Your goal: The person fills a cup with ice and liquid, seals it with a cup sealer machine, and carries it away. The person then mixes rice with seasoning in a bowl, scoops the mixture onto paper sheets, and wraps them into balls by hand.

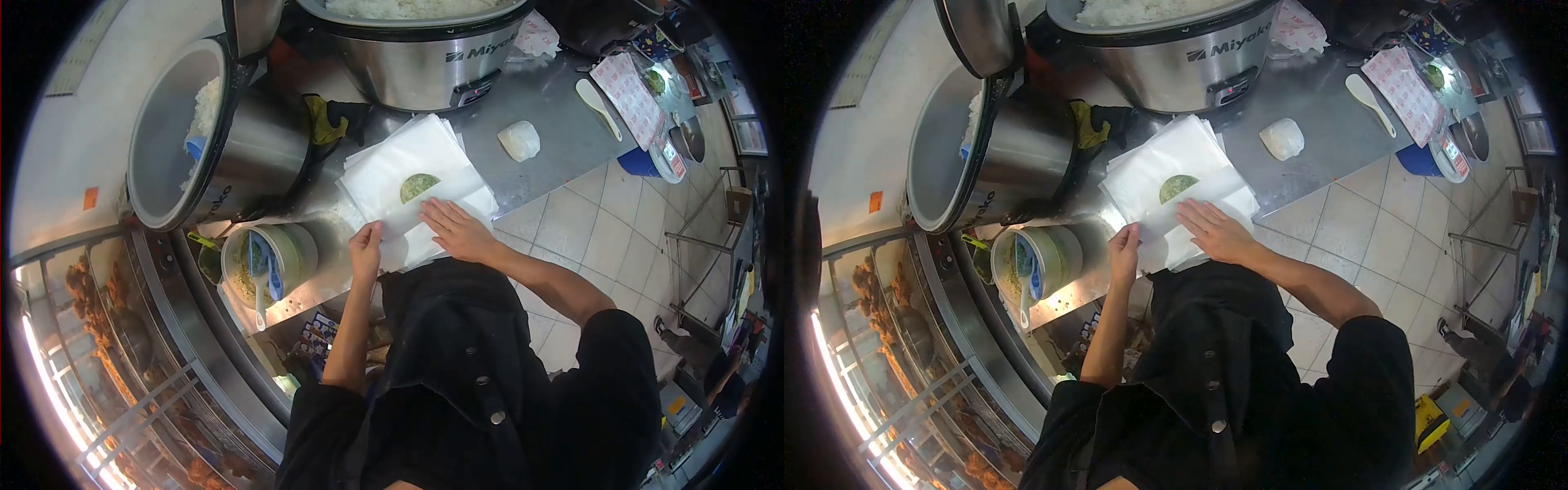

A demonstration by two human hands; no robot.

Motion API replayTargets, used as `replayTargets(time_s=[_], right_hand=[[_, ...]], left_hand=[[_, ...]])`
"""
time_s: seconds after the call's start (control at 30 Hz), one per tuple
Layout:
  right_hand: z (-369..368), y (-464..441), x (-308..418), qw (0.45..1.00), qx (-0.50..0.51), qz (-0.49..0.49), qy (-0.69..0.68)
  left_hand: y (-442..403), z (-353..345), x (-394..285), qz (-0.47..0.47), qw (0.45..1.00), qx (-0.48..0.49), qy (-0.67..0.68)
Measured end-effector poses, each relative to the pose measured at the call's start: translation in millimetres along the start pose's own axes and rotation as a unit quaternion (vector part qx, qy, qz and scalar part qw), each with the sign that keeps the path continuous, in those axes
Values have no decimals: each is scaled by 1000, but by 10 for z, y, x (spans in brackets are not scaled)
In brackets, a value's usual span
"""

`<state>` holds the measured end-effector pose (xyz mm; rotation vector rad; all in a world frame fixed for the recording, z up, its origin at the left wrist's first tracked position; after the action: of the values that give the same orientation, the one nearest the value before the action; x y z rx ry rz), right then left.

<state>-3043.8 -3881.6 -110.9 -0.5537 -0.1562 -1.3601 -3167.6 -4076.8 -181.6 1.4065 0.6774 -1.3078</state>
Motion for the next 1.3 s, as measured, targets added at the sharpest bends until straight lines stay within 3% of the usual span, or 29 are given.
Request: replayTargets(time_s=[0.1, 0.13, 0.2, 0.33, 0.43, 0.6, 0.63, 0.73, 0.83, 0.93, 1.03, 1.13, 1.23, 1.3], right_hand=[[-196, -29, -60, 998, 27, -29, 45], [-202, -32, -64, 998, 28, -34, 40], [-183, -49, -48, 998, 32, -41, 28], [-170, -56, -56, 998, 34, -38, 31], [-149, -64, -62, 998, 38, -38, 34], [-127, -88, -54, 998, 36, -42, 26], [-133, -87, -50, 998, 34, -43, 29], [-151, -91, -45, 998, 30, -46, 37], [-149, -96, -52, 998, 28, -49, 42], [-154, -113, -61, 997, 27, -44, 51], [-150, -100, -61, 997, 37, -39, 57], [-167, -114, -65, 997, 40, -35, 49], [-153, -138, -91, 997, 49, -40, 45], [-144, -132, -82, 997, 50, -44, 40]], left_hand=[[161, 226, -323, 69, 967, -122, -212], [189, 180, -171, 194, 968, -62, -148], [359, 53, 69, 429, 902, 58, -10], [293, -92, 325, 455, 872, 142, 111], [13, 40, 404, 446, 869, 191, 91], [-615, 150, -153, 248, 960, 30, -127], [-735, 113, -283, 186, 977, 15, -102], [-1209, 73, -279, 38, 978, 113, -172], [-1421, 54, -488, 25, 954, 207, -215], [-1370, -14, -932, -80, 909, 174, -370], [-1370, -238, -1043, -231, 806, 210, -503], [-1499, -533, -1038, -144, 796, 218, -546], [-1186, -742, -1254, -159, 731, 330, -576], [-860, -865, -1392, -206, 750, 323, -539]])
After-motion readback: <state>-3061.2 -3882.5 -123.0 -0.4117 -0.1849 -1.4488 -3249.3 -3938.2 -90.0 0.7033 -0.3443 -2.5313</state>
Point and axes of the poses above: each hand's wrist, its own y-axis away from the middle knuckle, its own z-axis out of the back of the hand, x = y × z, the point moved 6 cm from there along -y, towards the middle knuckle, and after that the axes turned 8 degrees about -x, right-handed, at the moved point
